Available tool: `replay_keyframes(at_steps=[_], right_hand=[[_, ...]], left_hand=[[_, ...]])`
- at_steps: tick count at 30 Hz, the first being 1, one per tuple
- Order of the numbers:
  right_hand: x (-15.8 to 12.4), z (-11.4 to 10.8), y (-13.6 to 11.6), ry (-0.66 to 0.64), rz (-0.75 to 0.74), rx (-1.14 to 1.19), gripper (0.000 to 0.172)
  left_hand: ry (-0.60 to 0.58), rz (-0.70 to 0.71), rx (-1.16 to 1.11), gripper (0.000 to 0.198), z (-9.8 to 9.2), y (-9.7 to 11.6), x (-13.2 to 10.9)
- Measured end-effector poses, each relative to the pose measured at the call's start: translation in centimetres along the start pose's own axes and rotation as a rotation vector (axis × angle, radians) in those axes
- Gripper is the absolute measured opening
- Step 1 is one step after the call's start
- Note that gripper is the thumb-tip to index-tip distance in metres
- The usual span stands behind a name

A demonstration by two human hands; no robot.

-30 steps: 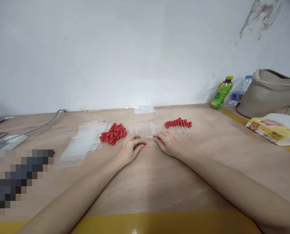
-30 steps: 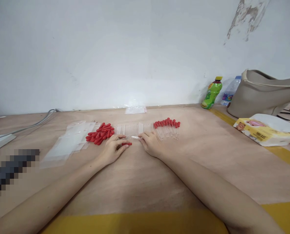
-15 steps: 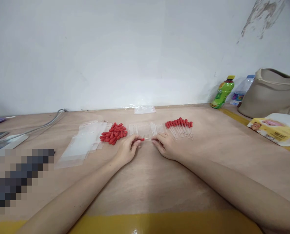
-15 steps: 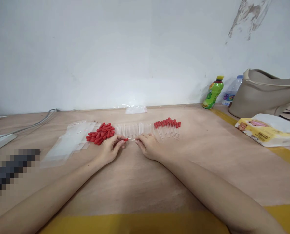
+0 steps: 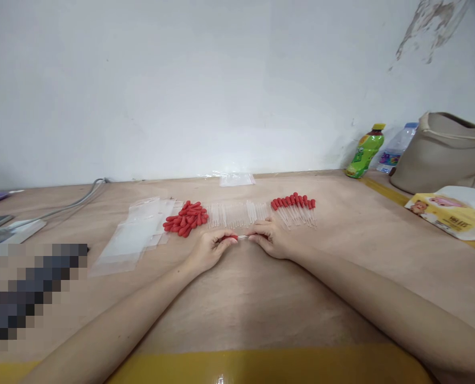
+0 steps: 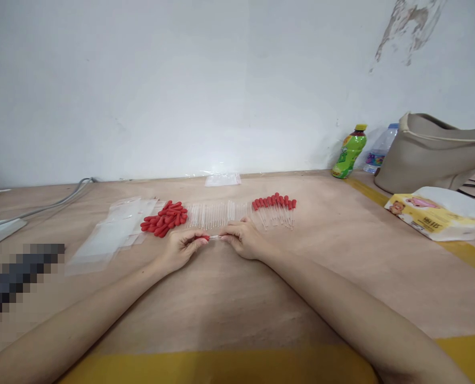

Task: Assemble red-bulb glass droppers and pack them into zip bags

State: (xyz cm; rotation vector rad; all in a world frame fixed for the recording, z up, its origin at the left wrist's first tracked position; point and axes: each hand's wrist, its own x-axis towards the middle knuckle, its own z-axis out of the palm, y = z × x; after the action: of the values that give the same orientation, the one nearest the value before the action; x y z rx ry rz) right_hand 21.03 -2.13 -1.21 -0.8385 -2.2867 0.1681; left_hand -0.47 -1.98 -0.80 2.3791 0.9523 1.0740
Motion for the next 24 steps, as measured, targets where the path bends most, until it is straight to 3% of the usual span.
replay_keyframes(at_steps=[4, 8, 15, 24], right_hand=[[-0.2, 0.1, 0.0, -0.001, -0.032, -0.173, 0.019], [-0.2, 0.6, -0.5, 0.044, -0.040, -0.331, 0.023], [-0.3, 0.5, 0.2, 0.048, -0.016, -0.105, 0.014], [0.0, 0.7, -0.3, 0.139, -0.084, -0.113, 0.014]], left_hand=[[-0.053, 0.020, 0.059, 0.014, 0.0, 0.4, 0.0], [-0.010, 0.013, 0.138, 0.015, 0.0, 0.2, 0.1], [0.033, -0.020, 0.084, 0.021, -0.4, -0.9, -0.1], [-0.015, -0.073, 0.043, 0.020, -0.3, -0.4, -0.1]])
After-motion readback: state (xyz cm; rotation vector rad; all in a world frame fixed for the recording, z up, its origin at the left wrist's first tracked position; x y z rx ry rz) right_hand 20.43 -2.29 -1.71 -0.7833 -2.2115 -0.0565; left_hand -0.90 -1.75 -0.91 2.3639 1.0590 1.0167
